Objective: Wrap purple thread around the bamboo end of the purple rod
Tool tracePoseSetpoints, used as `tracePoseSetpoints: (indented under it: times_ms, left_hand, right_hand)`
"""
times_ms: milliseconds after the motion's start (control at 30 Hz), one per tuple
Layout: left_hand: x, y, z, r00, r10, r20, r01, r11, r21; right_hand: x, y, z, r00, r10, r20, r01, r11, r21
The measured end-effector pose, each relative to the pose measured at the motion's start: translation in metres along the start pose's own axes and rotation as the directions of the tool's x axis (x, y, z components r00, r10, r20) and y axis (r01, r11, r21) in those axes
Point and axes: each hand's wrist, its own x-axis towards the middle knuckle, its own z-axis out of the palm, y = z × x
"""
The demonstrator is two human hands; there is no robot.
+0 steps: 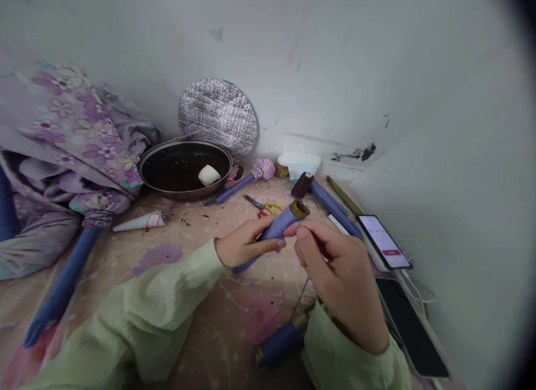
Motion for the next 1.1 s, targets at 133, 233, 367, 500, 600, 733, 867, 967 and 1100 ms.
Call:
tracePoseSetpoints:
  times_ms: [133,233,367,500,600,733,867,967,1100]
  left_hand:
    - [-0.004,-0.004,0.002,0.998,0.021,-0.061,-0.018,0.999,0.045]
    - [-0.006,-0.002,0.000,0.999,-0.011,-0.042,0.011,1.000,0.014]
    - [-0.004,0.004,-0.002,0.999,-0.036,-0.011,0.034,0.992,-0.119]
    - [-0.004,0.007,-0.002,0.995,-0.099,-0.002,0.095,0.961,-0.259]
    - [-0.004,0.007,-0.003,0.992,-0.128,-0.005,0.121,0.950,-0.289]
    - [-0.003,0.007,-0.005,0.992,-0.127,-0.027,0.117,0.966,-0.232]
    - [-0.003,0.008,-0.004,0.989,-0.121,-0.080,0.107,0.981,-0.159]
    - [-0.002,0.008,-0.001,0.986,-0.111,-0.128,0.088,0.981,-0.174]
    - [-0.002,0.008,0.001,0.977,-0.136,-0.162,0.093,0.965,-0.246]
  right_hand:
    - [0.001,-0.001,0.000,1.000,-0.013,-0.003,0.013,1.000,0.016]
    - [0.002,0.000,0.000,1.000,-0.007,-0.008,0.007,1.000,0.019]
    - [0.002,0.002,-0.002,0.999,0.016,-0.034,-0.016,1.000,0.001]
    - [0.001,0.003,-0.003,0.998,0.030,-0.054,-0.031,0.999,-0.017]
    - [0.001,0.003,-0.003,0.997,0.029,-0.065,-0.032,0.998,-0.047]
    - [0.002,0.003,-0.003,0.997,0.023,-0.069,-0.029,0.996,-0.079]
    - [0.003,0.003,-0.001,0.998,0.026,-0.059,-0.032,0.994,-0.100]
    - [0.002,0.003,0.000,0.998,0.035,-0.051,-0.040,0.994,-0.101]
    - [0.002,0.003,0.000,0.998,0.031,-0.055,-0.036,0.996,-0.085]
